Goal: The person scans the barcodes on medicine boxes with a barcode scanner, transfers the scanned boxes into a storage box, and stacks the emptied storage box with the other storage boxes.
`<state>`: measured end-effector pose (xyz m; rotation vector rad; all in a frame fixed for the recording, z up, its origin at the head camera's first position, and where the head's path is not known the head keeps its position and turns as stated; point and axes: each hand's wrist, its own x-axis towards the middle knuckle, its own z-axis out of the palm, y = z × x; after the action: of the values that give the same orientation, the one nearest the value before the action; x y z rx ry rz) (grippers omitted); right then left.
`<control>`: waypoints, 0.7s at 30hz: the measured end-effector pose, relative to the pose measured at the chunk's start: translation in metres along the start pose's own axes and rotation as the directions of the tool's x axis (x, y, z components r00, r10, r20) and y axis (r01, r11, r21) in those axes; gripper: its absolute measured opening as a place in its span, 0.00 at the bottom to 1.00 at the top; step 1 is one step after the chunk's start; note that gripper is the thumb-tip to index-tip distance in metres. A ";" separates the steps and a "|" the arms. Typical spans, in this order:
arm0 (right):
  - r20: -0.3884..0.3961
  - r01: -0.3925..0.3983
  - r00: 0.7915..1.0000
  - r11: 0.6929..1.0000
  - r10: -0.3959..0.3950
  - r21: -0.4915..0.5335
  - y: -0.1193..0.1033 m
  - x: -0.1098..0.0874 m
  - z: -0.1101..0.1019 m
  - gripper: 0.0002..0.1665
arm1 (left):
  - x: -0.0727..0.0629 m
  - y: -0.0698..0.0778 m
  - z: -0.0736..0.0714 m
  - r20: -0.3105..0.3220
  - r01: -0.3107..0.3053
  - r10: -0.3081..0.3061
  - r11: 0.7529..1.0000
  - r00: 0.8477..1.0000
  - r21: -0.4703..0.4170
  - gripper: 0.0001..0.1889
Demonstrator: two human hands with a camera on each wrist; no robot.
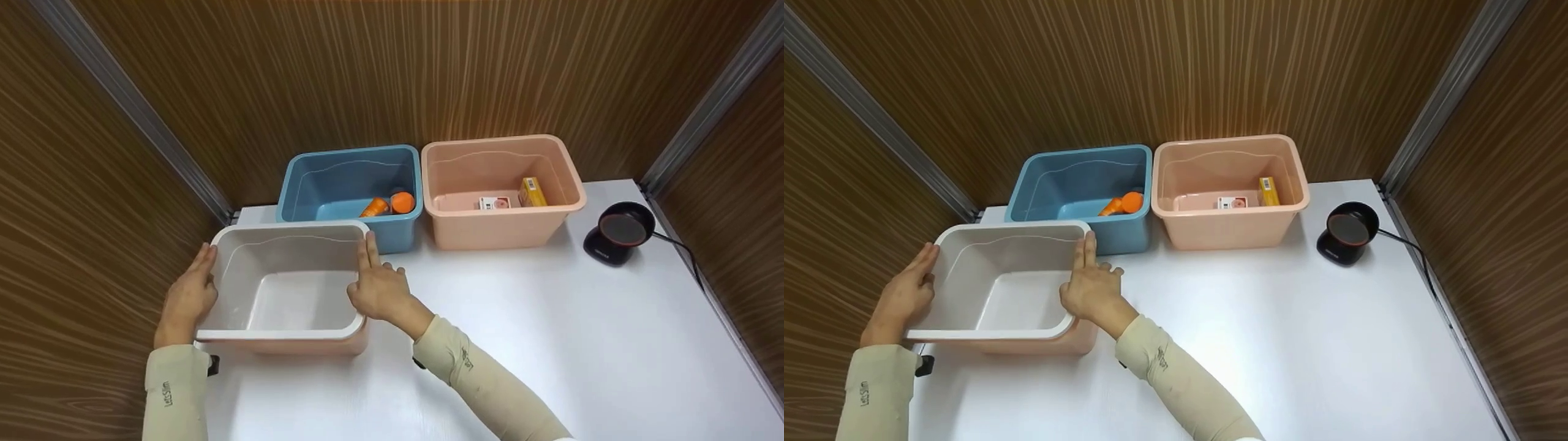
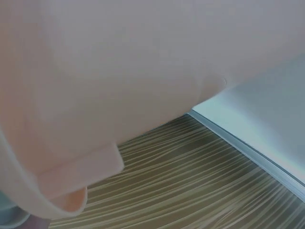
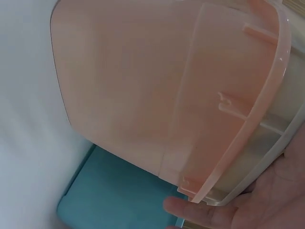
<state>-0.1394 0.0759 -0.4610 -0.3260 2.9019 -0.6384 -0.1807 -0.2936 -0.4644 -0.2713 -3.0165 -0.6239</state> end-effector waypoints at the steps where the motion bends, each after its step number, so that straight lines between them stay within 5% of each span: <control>1: 0.002 -0.001 1.000 1.000 0.001 0.009 0.000 0.000 0.000 0.51 | 0.000 0.000 0.000 -0.005 0.004 -0.004 1.000 1.000 0.001 0.29; 14: -0.015 -0.003 1.000 0.998 0.004 0.061 0.004 -0.002 0.005 0.50 | 0.000 0.003 0.004 -0.072 0.062 -0.062 0.998 0.996 0.003 0.28; 21: -0.083 0.066 0.995 0.981 -0.052 0.180 0.010 -0.001 0.009 0.47 | -0.004 0.006 0.001 -0.215 0.066 -0.071 0.997 0.974 -0.028 0.21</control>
<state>-0.1383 0.0821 -0.4732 -0.3722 2.8859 -0.9400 -0.1760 -0.2885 -0.4630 -0.0929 -2.8222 -0.6438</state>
